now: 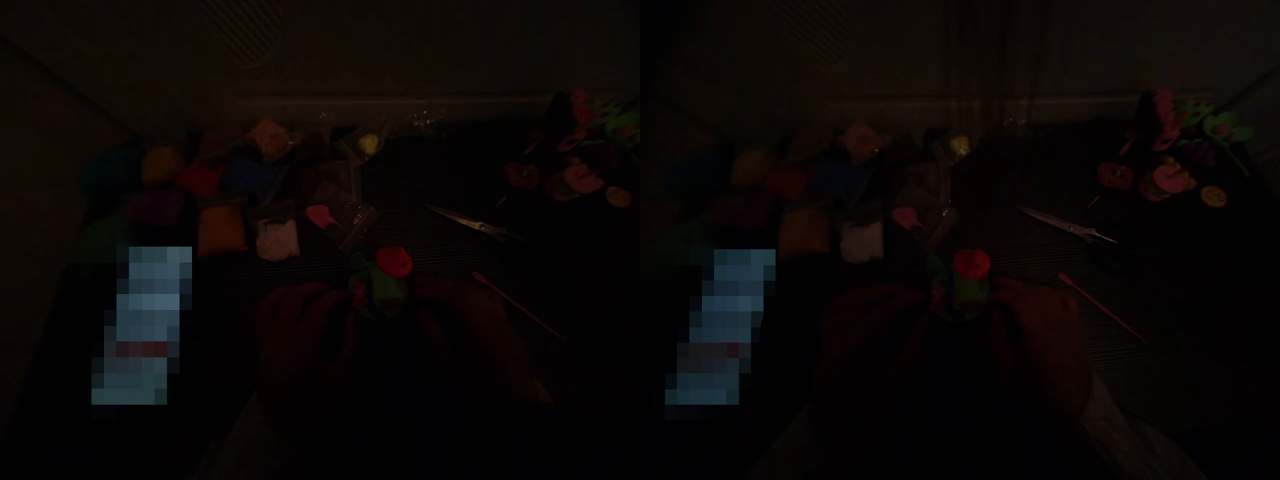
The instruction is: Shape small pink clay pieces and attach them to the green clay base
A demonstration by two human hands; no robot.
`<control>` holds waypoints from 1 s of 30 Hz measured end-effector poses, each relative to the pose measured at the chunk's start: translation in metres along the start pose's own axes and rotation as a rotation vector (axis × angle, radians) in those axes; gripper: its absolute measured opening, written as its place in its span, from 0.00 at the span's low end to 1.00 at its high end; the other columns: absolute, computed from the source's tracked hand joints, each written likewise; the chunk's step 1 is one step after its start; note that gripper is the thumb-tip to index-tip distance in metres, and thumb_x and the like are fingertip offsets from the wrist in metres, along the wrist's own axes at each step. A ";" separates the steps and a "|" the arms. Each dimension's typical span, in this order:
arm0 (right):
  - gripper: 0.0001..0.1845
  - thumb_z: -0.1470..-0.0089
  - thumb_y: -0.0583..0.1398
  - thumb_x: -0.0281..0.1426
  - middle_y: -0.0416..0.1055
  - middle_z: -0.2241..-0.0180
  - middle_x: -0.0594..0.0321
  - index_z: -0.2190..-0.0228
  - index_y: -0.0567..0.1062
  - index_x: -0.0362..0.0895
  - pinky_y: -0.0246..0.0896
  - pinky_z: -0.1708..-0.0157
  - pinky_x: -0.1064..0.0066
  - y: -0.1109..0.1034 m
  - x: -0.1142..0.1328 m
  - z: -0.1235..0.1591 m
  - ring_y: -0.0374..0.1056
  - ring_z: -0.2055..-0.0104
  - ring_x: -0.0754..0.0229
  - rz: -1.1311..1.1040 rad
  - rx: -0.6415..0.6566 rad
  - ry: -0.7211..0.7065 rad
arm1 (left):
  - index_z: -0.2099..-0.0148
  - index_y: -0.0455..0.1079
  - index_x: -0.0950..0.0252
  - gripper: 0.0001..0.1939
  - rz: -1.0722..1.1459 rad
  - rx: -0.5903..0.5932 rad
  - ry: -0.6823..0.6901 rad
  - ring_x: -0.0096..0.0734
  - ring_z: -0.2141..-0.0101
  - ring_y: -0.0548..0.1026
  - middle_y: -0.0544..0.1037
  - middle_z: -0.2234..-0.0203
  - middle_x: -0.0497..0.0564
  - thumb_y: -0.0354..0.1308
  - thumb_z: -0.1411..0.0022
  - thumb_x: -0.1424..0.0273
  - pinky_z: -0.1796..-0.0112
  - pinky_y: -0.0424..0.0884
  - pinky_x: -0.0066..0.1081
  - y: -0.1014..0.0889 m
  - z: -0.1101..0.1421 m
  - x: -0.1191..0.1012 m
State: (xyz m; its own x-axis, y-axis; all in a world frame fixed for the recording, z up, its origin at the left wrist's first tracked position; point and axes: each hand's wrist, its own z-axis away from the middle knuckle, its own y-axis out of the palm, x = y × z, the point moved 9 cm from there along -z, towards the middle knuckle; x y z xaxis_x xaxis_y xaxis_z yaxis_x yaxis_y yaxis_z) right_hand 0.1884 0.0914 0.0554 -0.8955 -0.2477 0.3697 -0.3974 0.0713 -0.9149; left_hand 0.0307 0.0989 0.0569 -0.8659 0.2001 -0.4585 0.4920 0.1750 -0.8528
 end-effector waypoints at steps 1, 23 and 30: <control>0.12 0.51 0.52 0.29 0.67 0.62 0.61 0.62 0.65 0.44 0.52 0.60 0.63 -0.004 -0.002 0.001 0.62 0.61 0.59 0.003 -0.017 0.001 | 0.63 0.69 0.64 0.11 -0.007 0.011 -0.004 0.37 0.61 0.66 0.72 0.65 0.52 0.55 0.52 0.71 0.58 0.60 0.39 0.001 0.000 0.001; 0.15 0.50 0.50 0.30 0.65 0.57 0.60 0.60 0.69 0.47 0.45 0.57 0.57 0.004 -0.002 -0.001 0.58 0.58 0.56 -0.010 0.039 0.116 | 0.59 0.68 0.63 0.15 -0.072 0.135 -0.011 0.42 0.56 0.64 0.71 0.58 0.53 0.47 0.48 0.76 0.60 0.60 0.45 0.011 -0.002 -0.003; 0.15 0.50 0.50 0.28 0.65 0.57 0.61 0.60 0.69 0.46 0.44 0.56 0.57 0.005 -0.006 -0.001 0.57 0.57 0.57 -0.045 0.050 0.149 | 0.57 0.66 0.64 0.14 0.082 0.157 -0.113 0.39 0.58 0.66 0.72 0.62 0.54 0.46 0.45 0.70 0.58 0.61 0.45 0.009 -0.004 -0.002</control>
State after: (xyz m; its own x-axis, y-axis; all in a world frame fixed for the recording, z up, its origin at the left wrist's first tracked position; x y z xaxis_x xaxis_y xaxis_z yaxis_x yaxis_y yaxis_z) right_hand 0.1917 0.0944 0.0481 -0.8985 -0.1033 0.4267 -0.4302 0.0140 -0.9026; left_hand 0.0375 0.1041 0.0509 -0.8324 0.0964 -0.5457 0.5489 0.0081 -0.8358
